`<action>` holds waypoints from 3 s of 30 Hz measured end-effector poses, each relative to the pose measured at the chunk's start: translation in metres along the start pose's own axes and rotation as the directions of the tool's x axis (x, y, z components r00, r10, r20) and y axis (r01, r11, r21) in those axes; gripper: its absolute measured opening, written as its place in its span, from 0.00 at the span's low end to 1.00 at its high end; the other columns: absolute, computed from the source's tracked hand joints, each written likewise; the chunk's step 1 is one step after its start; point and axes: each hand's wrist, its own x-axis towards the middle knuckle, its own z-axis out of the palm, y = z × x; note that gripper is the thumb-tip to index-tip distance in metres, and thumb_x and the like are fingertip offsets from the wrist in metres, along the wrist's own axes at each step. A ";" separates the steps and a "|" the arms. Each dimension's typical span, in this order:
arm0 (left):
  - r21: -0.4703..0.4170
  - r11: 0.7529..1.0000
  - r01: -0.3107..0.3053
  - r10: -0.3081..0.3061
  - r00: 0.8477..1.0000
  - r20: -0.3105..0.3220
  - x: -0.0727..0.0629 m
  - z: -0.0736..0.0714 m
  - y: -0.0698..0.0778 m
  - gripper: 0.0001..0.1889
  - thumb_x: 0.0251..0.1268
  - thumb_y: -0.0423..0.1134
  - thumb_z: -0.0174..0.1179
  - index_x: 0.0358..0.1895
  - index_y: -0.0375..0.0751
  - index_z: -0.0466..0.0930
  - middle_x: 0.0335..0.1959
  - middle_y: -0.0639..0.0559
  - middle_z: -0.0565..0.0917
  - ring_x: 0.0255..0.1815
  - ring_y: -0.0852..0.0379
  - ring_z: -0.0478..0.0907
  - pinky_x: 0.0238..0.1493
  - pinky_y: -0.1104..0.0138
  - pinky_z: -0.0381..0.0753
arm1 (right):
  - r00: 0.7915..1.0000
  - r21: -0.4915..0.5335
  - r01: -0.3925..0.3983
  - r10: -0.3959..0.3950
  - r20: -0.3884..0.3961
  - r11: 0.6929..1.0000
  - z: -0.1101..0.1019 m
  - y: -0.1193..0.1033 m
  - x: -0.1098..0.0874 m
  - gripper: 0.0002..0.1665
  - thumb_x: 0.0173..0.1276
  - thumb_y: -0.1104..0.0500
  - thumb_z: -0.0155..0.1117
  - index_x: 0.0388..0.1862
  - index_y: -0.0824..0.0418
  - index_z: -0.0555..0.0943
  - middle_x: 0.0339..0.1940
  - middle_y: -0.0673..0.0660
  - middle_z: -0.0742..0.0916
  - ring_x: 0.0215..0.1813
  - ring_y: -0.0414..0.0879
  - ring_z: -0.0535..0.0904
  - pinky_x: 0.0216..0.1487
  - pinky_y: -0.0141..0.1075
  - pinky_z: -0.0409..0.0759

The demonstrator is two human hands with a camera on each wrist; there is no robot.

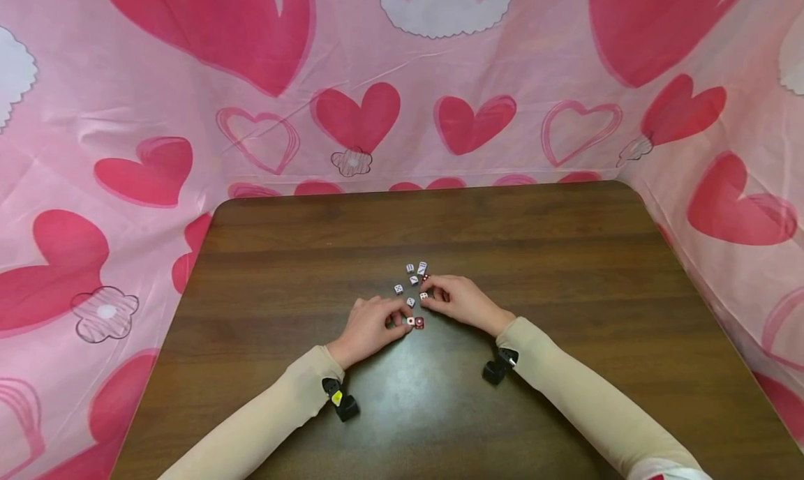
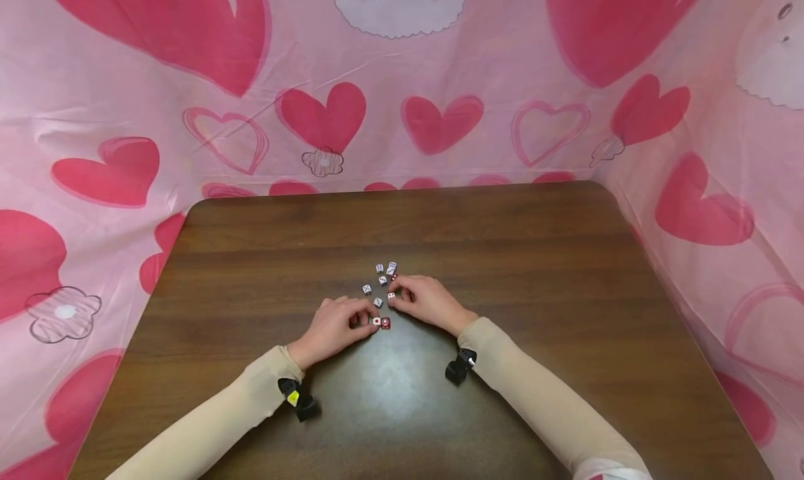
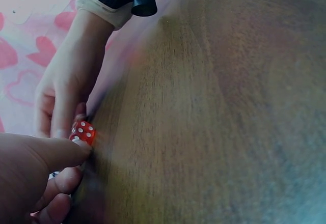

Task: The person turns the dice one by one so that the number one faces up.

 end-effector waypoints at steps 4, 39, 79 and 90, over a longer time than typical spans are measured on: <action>-0.002 1.000 -0.003 0.003 1.000 0.001 0.000 -0.001 0.001 0.06 0.65 0.47 0.73 0.40 0.58 0.85 0.25 0.70 0.78 0.31 0.64 0.72 0.40 0.59 0.64 | 1.000 0.005 -0.013 0.013 0.003 1.000 0.000 0.000 0.001 0.08 0.75 0.54 0.69 0.50 0.51 0.86 0.27 0.42 0.80 0.28 0.36 0.73 0.34 0.33 0.73; 0.007 1.000 -0.017 0.017 1.000 -0.025 -0.001 0.001 0.001 0.07 0.64 0.45 0.73 0.39 0.57 0.84 0.25 0.69 0.77 0.31 0.64 0.72 0.41 0.60 0.63 | 0.999 -0.005 -0.043 0.043 -0.022 0.999 0.003 -0.005 0.002 0.09 0.74 0.53 0.71 0.49 0.52 0.84 0.24 0.43 0.78 0.26 0.36 0.71 0.31 0.33 0.70; -0.002 1.000 -0.008 0.008 1.000 -0.030 -0.001 0.002 0.002 0.08 0.64 0.44 0.74 0.40 0.56 0.84 0.26 0.67 0.78 0.30 0.65 0.67 0.40 0.61 0.61 | 1.000 -0.064 -0.004 0.004 0.002 0.998 0.001 -0.006 0.009 0.12 0.77 0.53 0.67 0.56 0.49 0.85 0.27 0.40 0.81 0.27 0.34 0.73 0.33 0.35 0.73; 0.000 1.000 -0.012 0.012 0.999 -0.030 0.000 0.002 0.002 0.08 0.65 0.46 0.73 0.41 0.56 0.83 0.27 0.66 0.78 0.30 0.63 0.68 0.41 0.59 0.62 | 0.990 -0.085 0.124 -0.118 0.073 0.989 -0.002 -0.010 0.019 0.14 0.78 0.55 0.65 0.59 0.50 0.84 0.44 0.46 0.89 0.38 0.36 0.80 0.42 0.38 0.78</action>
